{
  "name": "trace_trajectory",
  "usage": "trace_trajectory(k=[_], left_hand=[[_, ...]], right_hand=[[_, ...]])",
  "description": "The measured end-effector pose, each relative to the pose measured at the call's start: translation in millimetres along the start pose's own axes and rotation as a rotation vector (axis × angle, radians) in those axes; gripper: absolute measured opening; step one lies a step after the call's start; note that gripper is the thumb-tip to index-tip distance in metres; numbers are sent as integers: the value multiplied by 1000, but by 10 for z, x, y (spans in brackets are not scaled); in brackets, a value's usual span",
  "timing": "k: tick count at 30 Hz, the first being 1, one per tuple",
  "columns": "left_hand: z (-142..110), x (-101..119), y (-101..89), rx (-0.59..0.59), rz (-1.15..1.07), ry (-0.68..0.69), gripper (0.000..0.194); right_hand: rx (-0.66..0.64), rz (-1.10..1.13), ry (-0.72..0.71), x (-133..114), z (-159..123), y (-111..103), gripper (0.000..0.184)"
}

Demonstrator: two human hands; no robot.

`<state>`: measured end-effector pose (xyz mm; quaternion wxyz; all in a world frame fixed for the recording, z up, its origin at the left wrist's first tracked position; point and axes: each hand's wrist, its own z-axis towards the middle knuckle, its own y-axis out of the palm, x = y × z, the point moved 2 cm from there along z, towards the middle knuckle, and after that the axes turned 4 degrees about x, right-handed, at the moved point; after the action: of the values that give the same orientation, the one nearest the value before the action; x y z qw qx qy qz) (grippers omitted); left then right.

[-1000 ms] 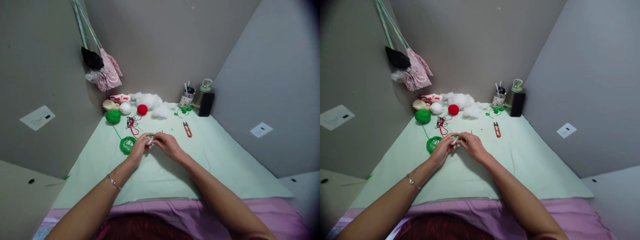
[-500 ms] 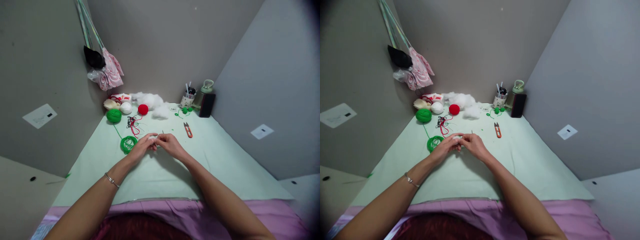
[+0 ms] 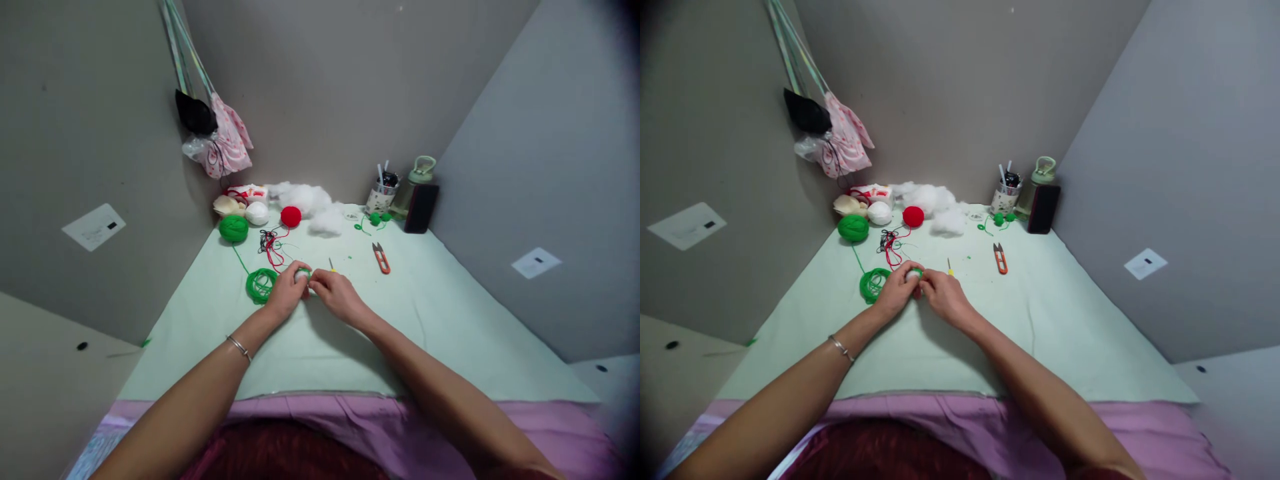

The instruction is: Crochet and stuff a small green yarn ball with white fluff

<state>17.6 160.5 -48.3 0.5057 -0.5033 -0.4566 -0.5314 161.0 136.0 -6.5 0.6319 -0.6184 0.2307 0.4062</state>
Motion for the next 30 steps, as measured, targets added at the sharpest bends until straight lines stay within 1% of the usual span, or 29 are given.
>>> trace_trajectory(k=[2, 6, 10, 14, 18, 21, 25, 30], left_hand=[[-14, 3, -8, 42, 19, 17, 21], [-84, 32, -17, 67, 46, 55, 27], [-131, 39, -3, 16, 28, 50, 28], [-125, 83, -9, -54, -53, 13, 33], [-117, 186, -63, -146, -165, -29, 35], [-113, 217, -96, -171, -218, -65, 37], [-85, 177, -77, -120, -237, -80, 38], [-27, 115, -4, 39, -219, -43, 29]], right_hand=[[0, 25, 22, 31, 25, 17, 19], [-36, 102, 58, 111, 91, 19, 39], [-65, 154, 83, 191, 141, 26, 47], [-41, 193, 87, 220, 153, 11, 50], [5, 209, 81, 194, 138, -49, 49], [19, 210, 82, 175, 134, -83, 49], [4, 191, 70, 140, 125, -75, 44], [37, 107, 44, 10, 32, 19, 20]])
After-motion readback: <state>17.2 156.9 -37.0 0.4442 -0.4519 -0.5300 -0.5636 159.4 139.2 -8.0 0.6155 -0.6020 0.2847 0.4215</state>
